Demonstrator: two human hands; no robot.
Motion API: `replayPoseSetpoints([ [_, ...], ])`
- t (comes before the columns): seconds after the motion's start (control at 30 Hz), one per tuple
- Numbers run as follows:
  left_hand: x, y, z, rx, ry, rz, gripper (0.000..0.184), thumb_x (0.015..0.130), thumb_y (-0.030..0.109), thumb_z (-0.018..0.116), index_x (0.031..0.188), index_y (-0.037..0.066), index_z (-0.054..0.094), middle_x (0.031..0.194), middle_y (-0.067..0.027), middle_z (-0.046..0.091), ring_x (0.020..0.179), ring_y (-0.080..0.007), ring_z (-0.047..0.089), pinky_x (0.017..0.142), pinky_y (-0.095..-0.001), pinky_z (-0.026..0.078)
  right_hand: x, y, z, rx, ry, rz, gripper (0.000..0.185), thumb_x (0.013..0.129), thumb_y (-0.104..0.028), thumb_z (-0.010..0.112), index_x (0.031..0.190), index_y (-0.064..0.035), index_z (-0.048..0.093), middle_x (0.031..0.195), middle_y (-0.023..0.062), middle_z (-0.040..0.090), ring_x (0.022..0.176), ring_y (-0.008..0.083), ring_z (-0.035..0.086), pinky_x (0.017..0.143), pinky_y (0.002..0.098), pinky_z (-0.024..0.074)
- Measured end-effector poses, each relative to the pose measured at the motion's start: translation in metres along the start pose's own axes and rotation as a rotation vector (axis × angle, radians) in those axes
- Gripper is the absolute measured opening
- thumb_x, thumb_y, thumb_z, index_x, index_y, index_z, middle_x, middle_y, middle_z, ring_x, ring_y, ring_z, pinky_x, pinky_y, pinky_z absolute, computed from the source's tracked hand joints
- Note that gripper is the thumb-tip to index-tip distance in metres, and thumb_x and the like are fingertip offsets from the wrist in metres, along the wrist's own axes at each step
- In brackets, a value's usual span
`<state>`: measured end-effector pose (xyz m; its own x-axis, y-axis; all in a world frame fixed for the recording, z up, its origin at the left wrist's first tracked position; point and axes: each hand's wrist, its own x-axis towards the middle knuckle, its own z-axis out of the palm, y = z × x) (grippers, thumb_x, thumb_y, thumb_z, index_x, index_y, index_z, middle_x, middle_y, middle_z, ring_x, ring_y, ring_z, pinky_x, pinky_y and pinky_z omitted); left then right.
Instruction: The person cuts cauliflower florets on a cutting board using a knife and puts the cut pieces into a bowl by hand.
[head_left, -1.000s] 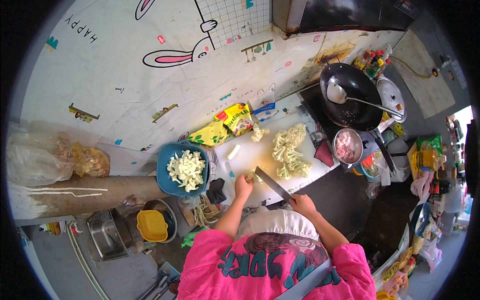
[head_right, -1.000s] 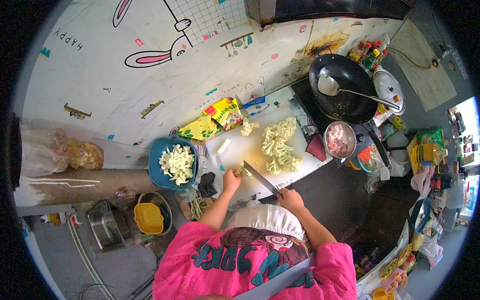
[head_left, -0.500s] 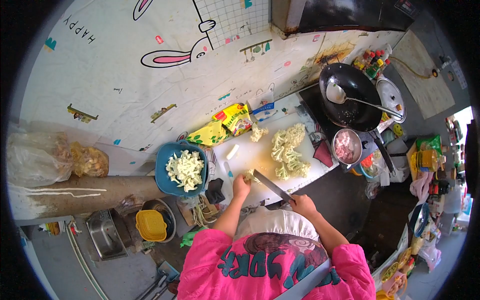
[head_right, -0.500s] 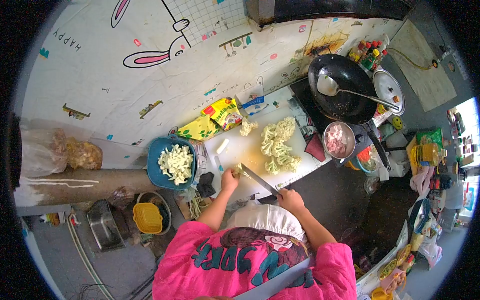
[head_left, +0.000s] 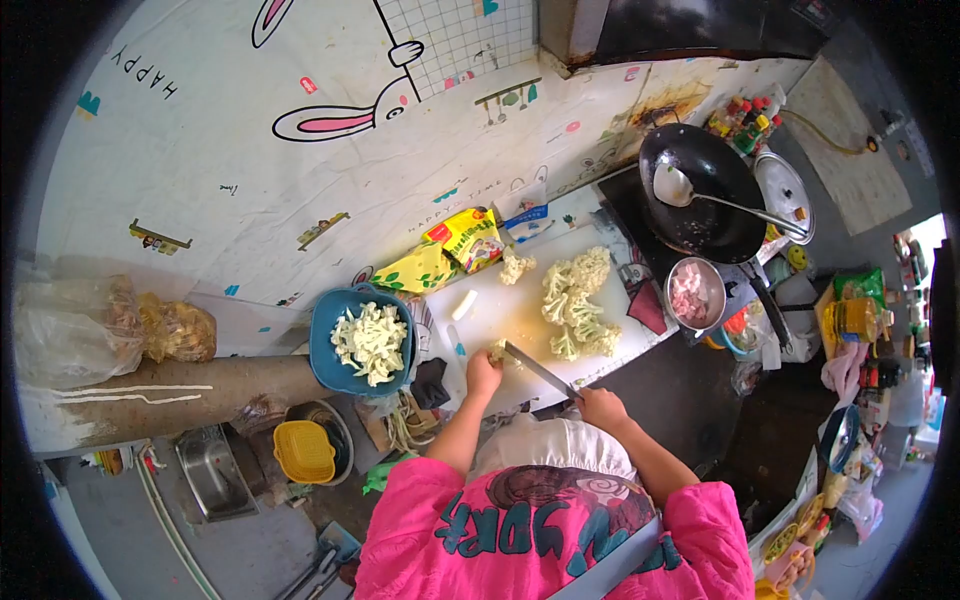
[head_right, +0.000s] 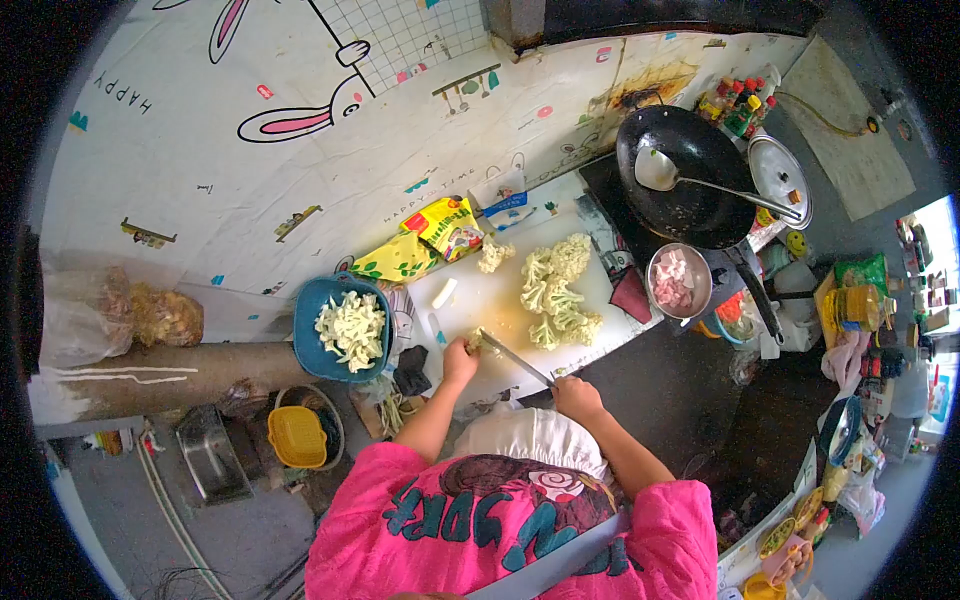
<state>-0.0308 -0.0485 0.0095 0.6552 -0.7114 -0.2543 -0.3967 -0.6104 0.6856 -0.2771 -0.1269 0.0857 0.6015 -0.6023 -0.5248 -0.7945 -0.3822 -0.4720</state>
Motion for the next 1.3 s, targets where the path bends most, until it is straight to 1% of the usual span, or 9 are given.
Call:
replayPoseSetpoints([
  [0.33,0.006,-0.001,0.003,0.009,0.004,0.005,0.018,0.072,0.016,0.06,0.074,-0.002,0.057,0.075,-0.0236,0.058,0.074,-0.0411,0.056,0.065,-0.0462,0.044,0.018,0.012,0.03,-0.011,-0.066,0.111,0.028,0.082,-0.029,0.051,0.083,-0.0033,0.061,0.08,0.0222,0.062,0.078,0.0393,0.06,0.072,0.0484,0.0472],
  [0.43,0.008,-0.011,0.009,0.067,0.02,0.068,0.02,0.071,0.016,0.061,0.075,-0.002,0.053,0.075,-0.0224,0.056,0.073,-0.0392,0.054,0.064,-0.0431,0.044,0.021,0.012,0.029,0.001,-0.075,0.138,0.032,0.081,-0.032,0.052,0.082,-0.002,0.063,0.083,0.0235,0.061,0.08,0.0389,0.06,0.073,0.0472,0.0473],
  [0.63,0.004,-0.014,0.005,0.108,-0.036,-0.01,0.024,0.072,0.018,0.064,0.077,-0.002,0.052,0.082,-0.0188,0.056,0.073,-0.0369,0.054,0.065,-0.0418,0.044,0.027,0.021,0.032,0.117,-0.115,0.187,0.037,0.079,-0.037,0.055,0.087,-0.0015,0.065,0.087,0.0247,0.061,0.083,0.0381,0.06,0.074,0.0441,0.047],
  [0.73,-0.001,-0.028,0.002,0.056,-0.015,0.071,0.027,0.073,0.021,0.066,0.08,-0.001,0.053,0.087,-0.0173,0.056,0.075,-0.0347,0.056,0.066,-0.0414,0.044,0.02,0.024,0.025,0.204,-0.11,0.163,0.037,0.079,-0.037,0.054,0.088,-0.0024,0.065,0.086,0.024,0.061,0.083,0.0375,0.06,0.074,0.0435,0.0468],
  [0.83,-0.011,-0.023,-0.007,0.089,-0.058,-0.005,0.03,0.073,0.022,0.067,0.088,0.0,0.053,0.089,-0.0165,0.056,0.079,-0.0329,0.056,0.068,-0.0409,0.044,0.011,0.021,0.02,0.236,-0.088,0.116,0.036,0.079,-0.036,0.054,0.087,-0.002,0.064,0.083,0.0234,0.061,0.081,0.0376,0.06,0.074,0.0438,0.047],
  [0.93,-0.013,-0.023,-0.003,0.148,0.024,0.046,0.037,0.07,0.024,0.069,0.095,0.002,0.054,0.091,-0.0165,0.056,0.083,-0.0344,0.055,0.071,-0.0403,0.045,0.006,0.016,0.016,0.2,-0.028,0.097,0.034,0.078,-0.033,0.056,0.082,-0.0001,0.064,0.079,0.0231,0.061,0.077,0.0385,0.06,0.073,0.0449,0.0475],
  [1.03,-0.013,-0.003,-0.005,0.123,0.275,0.31,0.043,0.068,0.021,0.07,0.103,0.003,0.052,0.098,-0.0174,0.053,0.089,-0.0352,0.053,0.075,-0.0396,0.045,0.005,0.016,0.014,0.154,-0.003,0.052,0.033,0.079,-0.032,0.055,0.081,-0.0007,0.064,0.078,0.0232,0.061,0.075,0.0387,0.06,0.072,0.0454,0.0477],
  [1.13,-0.003,-0.007,0.004,0.123,0.163,0.287,0.041,0.067,0.016,0.07,0.103,0.005,0.052,0.102,-0.0186,0.05,0.092,-0.0361,0.051,0.078,-0.0399,0.044,0.003,0.013,0.011,0.14,0.014,0.025,0.032,0.08,-0.032,0.054,0.08,-0.0015,0.064,0.076,0.0237,0.061,0.074,0.0387,0.06,0.071,0.0461,0.0478],
  [1.3,0.004,-0.015,0.014,0.024,0.081,0.219,0.037,0.067,0.008,0.066,0.101,0.006,0.053,0.096,-0.0171,0.05,0.09,-0.0359,0.051,0.077,-0.0401,0.043,0.003,0.003,0.003,0.076,0.009,0.061,0.031,0.081,-0.033,0.052,0.081,-0.005,0.065,0.077,0.021,0.062,0.075,0.0369,0.06,0.071,0.0453,0.0473],
])
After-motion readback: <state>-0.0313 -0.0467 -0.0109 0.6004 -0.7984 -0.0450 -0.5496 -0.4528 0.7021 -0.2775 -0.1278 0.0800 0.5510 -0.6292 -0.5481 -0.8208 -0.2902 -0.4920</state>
